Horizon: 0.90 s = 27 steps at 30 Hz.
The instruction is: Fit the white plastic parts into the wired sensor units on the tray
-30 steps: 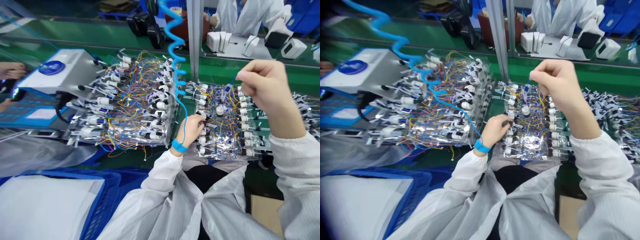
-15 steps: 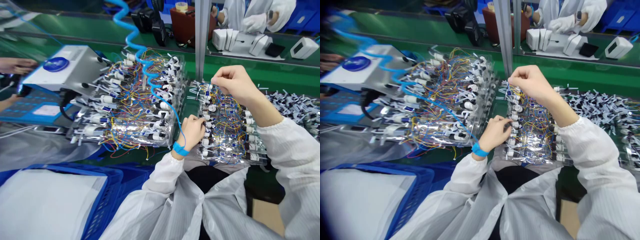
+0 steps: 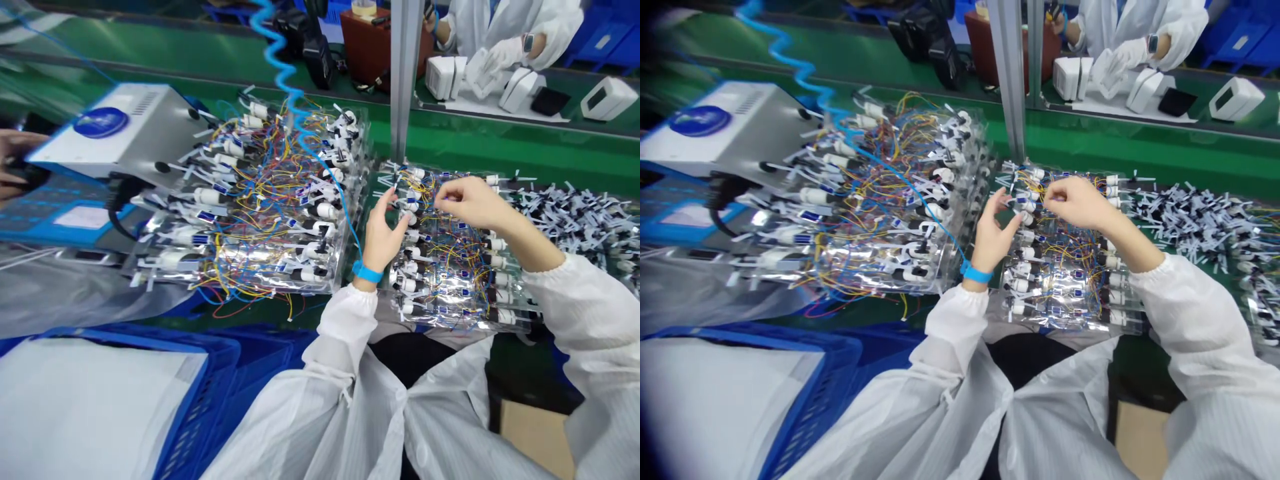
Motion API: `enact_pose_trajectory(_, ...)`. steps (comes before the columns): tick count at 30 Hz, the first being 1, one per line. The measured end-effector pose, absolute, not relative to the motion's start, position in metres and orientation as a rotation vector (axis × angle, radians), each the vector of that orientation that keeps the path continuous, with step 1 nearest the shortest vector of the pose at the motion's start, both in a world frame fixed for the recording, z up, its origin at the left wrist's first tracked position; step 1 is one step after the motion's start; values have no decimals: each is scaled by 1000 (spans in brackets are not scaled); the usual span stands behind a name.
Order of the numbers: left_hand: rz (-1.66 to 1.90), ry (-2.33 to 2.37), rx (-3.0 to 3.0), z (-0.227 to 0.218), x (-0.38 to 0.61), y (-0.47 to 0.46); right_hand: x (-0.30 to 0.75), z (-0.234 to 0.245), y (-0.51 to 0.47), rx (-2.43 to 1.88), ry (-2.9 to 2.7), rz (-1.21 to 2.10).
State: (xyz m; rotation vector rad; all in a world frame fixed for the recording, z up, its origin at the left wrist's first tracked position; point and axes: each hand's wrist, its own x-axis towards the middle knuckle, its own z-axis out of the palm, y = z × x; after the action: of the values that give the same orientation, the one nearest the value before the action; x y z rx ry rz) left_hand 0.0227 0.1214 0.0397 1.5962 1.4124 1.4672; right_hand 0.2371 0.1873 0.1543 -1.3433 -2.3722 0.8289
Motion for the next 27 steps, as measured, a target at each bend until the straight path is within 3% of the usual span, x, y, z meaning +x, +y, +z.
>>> enact_pose_trajectory(3, 1427, 1253, 1565, 35, 25, 135, 249, 148, 184, -1447, -2741, 668)
enact_pose_trajectory(7, 1416, 1199, 1595, 38, 23, 137, 258, 147, 178, -1480, -3102, 703)
enact_pose_trajectory(15, 1014, 1280, 2104, 59, 7, 126, 245, 135, 188, -1163, -2842, 477)
enact_pose_trajectory(21, 1230, 1236, 1913, 48, 8, 125, 230, 101, 183, -1126, -2740, 454)
enact_pose_trajectory(27, 1243, 1278, 1769, 47, 11, 136, 233, 98, 187, -1166, -2727, 366)
